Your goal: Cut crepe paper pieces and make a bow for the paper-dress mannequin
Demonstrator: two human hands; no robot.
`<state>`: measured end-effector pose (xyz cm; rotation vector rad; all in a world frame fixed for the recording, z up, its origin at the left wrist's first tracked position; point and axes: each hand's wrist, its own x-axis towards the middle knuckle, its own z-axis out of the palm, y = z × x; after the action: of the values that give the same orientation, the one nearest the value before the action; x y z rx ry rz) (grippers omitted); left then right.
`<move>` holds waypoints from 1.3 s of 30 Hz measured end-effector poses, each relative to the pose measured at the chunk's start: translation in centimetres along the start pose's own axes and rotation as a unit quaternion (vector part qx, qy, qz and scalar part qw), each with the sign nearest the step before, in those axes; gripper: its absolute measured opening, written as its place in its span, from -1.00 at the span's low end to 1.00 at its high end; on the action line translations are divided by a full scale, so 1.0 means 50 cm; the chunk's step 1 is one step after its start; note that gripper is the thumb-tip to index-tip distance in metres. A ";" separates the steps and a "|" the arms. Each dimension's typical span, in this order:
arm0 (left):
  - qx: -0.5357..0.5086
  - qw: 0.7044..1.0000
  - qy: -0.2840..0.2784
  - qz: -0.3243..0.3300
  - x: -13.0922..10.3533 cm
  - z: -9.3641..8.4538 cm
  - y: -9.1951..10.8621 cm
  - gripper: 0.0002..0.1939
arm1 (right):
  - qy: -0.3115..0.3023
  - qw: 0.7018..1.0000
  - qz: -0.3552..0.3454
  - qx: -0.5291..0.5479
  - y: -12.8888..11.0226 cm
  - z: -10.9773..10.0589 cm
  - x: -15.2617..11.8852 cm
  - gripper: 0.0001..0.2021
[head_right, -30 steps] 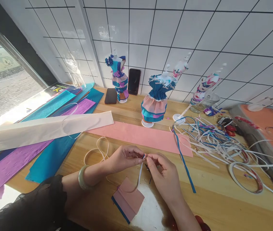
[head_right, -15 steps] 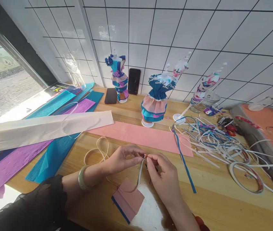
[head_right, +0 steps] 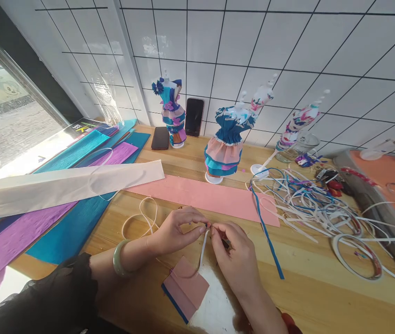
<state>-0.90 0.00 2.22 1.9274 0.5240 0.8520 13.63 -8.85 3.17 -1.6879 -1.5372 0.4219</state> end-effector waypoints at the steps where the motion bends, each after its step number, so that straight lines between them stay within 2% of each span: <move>1: 0.011 1.000 0.002 0.011 0.000 0.002 -0.002 -0.81 | -0.002 1.000 -0.002 -0.001 0.000 0.000 0.000 -0.89; 8: 0.034 0.998 0.044 0.026 -0.002 0.010 -0.015 -0.79 | 0.008 1.000 0.009 0.005 0.002 0.005 -0.003 -0.87; 16: 0.055 0.996 0.038 0.060 -0.006 0.011 -0.009 -0.80 | 0.015 1.000 0.014 0.005 0.005 0.004 -0.003 -0.86; 22: 0.057 0.996 0.042 0.054 -0.005 0.014 -0.015 -0.80 | 0.000 1.000 0.010 0.014 0.004 0.007 -0.002 -0.87; 30: 0.023 0.999 0.042 -0.021 -0.006 0.015 -0.013 -0.80 | 0.002 0.999 0.033 0.026 0.003 0.007 -0.001 -0.86; 39: -0.081 0.986 0.033 -0.145 -0.004 0.013 -0.020 -0.82 | 0.007 0.987 0.124 0.104 0.013 0.011 -0.004 -0.82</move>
<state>-0.58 -0.05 1.06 1.6308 0.7316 0.7468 13.64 -8.81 2.30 -1.7170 -1.2285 0.6742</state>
